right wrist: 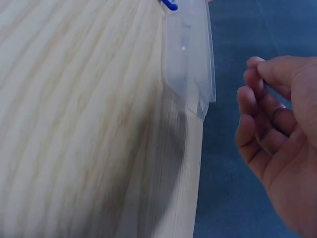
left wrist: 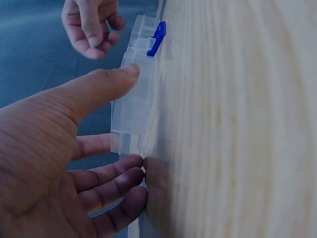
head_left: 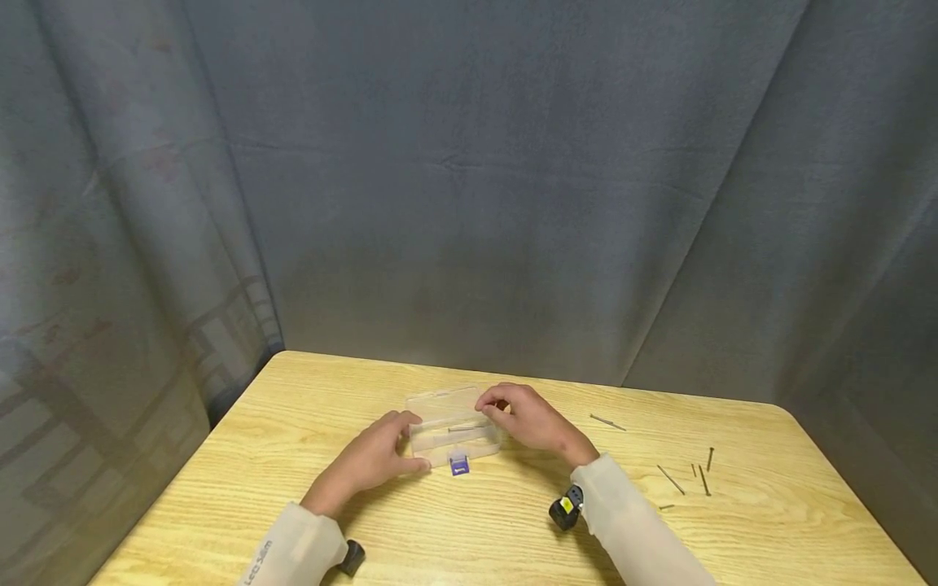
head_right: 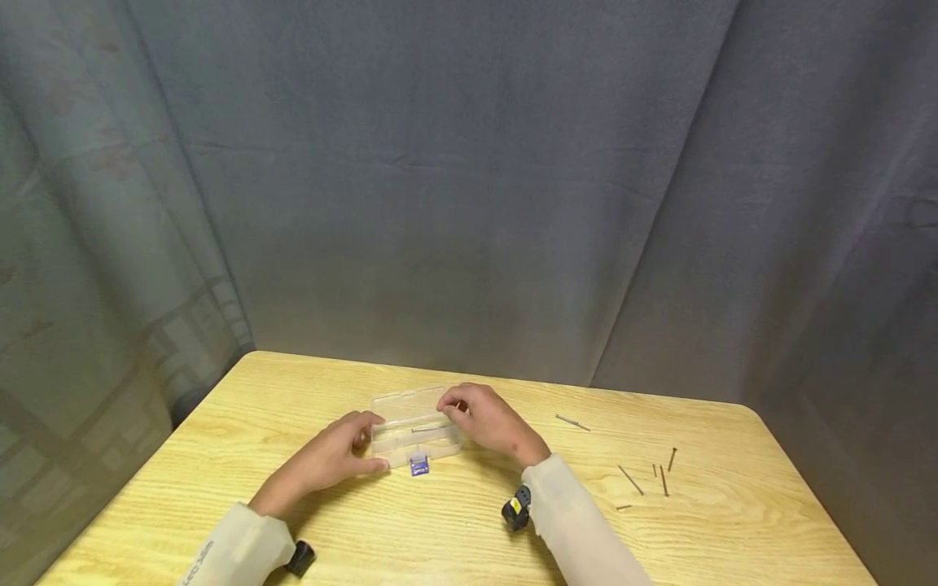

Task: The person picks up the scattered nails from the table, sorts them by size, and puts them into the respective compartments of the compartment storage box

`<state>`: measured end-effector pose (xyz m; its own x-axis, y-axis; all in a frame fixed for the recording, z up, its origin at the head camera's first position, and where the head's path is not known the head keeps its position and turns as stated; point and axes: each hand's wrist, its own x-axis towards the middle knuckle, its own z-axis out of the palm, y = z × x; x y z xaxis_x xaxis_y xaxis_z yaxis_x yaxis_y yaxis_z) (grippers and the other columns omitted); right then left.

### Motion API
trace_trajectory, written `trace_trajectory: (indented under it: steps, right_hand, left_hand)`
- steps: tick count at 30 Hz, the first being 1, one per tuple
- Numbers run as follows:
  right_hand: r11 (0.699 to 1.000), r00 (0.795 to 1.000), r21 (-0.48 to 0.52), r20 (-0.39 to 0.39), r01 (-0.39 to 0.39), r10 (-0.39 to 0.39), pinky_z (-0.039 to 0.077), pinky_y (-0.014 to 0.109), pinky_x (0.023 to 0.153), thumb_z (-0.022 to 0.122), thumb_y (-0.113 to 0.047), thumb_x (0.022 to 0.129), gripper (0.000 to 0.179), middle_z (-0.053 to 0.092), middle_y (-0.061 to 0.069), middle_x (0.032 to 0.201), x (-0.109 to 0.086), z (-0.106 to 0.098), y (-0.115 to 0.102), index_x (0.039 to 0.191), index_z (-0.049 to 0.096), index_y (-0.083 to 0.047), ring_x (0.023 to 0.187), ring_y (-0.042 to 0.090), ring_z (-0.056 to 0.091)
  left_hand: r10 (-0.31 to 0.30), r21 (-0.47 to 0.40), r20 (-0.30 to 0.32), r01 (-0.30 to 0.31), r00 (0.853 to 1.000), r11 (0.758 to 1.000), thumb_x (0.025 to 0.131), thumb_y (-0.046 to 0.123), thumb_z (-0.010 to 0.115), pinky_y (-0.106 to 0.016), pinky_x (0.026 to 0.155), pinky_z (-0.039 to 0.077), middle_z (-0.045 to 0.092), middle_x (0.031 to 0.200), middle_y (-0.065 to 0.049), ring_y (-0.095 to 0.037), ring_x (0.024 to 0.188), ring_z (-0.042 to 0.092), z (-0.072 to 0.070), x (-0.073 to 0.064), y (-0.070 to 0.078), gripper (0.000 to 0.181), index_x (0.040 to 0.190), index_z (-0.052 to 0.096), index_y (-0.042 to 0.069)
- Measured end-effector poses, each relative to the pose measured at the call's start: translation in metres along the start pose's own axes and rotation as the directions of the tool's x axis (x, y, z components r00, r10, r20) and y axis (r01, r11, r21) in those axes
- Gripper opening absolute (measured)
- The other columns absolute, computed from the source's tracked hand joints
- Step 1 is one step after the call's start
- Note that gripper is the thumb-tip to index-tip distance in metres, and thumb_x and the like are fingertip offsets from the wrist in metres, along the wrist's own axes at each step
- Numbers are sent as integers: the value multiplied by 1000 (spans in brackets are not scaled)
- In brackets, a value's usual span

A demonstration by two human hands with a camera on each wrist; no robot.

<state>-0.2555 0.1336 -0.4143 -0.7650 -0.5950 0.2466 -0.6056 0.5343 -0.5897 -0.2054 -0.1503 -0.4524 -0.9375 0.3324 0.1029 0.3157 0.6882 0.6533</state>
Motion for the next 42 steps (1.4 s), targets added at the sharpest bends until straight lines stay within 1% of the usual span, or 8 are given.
trace_trajectory:
  steps: [8, 18, 28, 30, 32, 35, 37, 42]
  right_hand:
    - [995, 996, -61, -33, -84, 82, 51, 33, 77, 63, -6, 102, 11, 69, -2, 97, -22, -8, 6, 104, 74, -4, 86, 11, 61]
    - [982, 984, -96, -83, -166, 158, 49, 29, 66, 65, -9, 102, 9, 69, -1, 93, -56, -26, 22, 100, 74, -7, 77, 11, 58]
    - [976, 980, -103, -73, -192, 186, 52, 31, 69, 66, -12, 102, 7, 68, -5, 96, -95, -41, 28, 103, 73, -11, 80, 6, 60]
    - [976, 980, -106, -65, -192, 186, 54, 37, 81, 66, -11, 102, 7, 67, -5, 95, -102, -44, 28, 103, 73, -11, 78, 6, 59]
    - [971, 977, -116, -70, -207, 200, 54, 38, 81, 66, -11, 102, 7, 67, -7, 93, -108, -48, 29, 103, 73, -12, 78, 5, 58]
    - [960, 969, -141, -92, -241, 229, 53, 35, 77, 67, -9, 101, 7, 66, -7, 91, -117, -53, 32, 101, 73, -13, 75, 4, 57]
    - [948, 959, -162, -115, -275, 258, 50, 30, 66, 68, -9, 100, 7, 65, -8, 90, -122, -56, 34, 100, 74, -14, 75, 4, 56]
    - [931, 948, -194, -135, -309, 287, 49, 30, 65, 70, -8, 99, 7, 64, -8, 88, -129, -64, 47, 100, 74, -13, 75, 5, 56]
  left_hand:
    - [6, 17, 6, -6, 1000, 1000, 81, 37, 89, -45, 84, 49, 61, 110, -5, -18, 93, 56, 0, -2, 0, 69, 134, 60, 3]
    - [21, 7, 14, -21, 1000, 1000, 81, 37, 89, -45, 84, 49, 61, 110, -6, -19, 92, 55, 0, -2, 1, 69, 133, 60, 3]
    - [1, -26, 18, -1, 1000, 1000, 82, 36, 88, -43, 79, 48, 60, 112, -5, -18, 89, 53, -2, -5, 0, 69, 135, 58, 4]
    - [0, -29, 17, 0, 1000, 1000, 82, 36, 89, -42, 78, 47, 60, 111, -5, -18, 88, 52, -3, -6, 0, 68, 134, 58, 4]
    - [6, -34, 15, -5, 1000, 999, 82, 35, 89, -41, 77, 47, 60, 109, -5, -18, 87, 52, -4, -6, -1, 66, 133, 59, 4]
    - [21, -44, 11, -20, 1000, 999, 81, 33, 90, -42, 77, 47, 60, 107, -6, -19, 87, 53, -6, -6, 0, 64, 130, 61, 2]
    - [24, -50, 9, -23, 1000, 998, 81, 31, 90, -42, 77, 48, 60, 105, -7, -19, 87, 53, -6, -6, 0, 63, 128, 61, 2]
    - [19, -43, 11, -18, 1000, 999, 81, 31, 90, -42, 77, 47, 60, 104, -6, -19, 86, 52, -7, -7, 1, 64, 129, 61, 1]
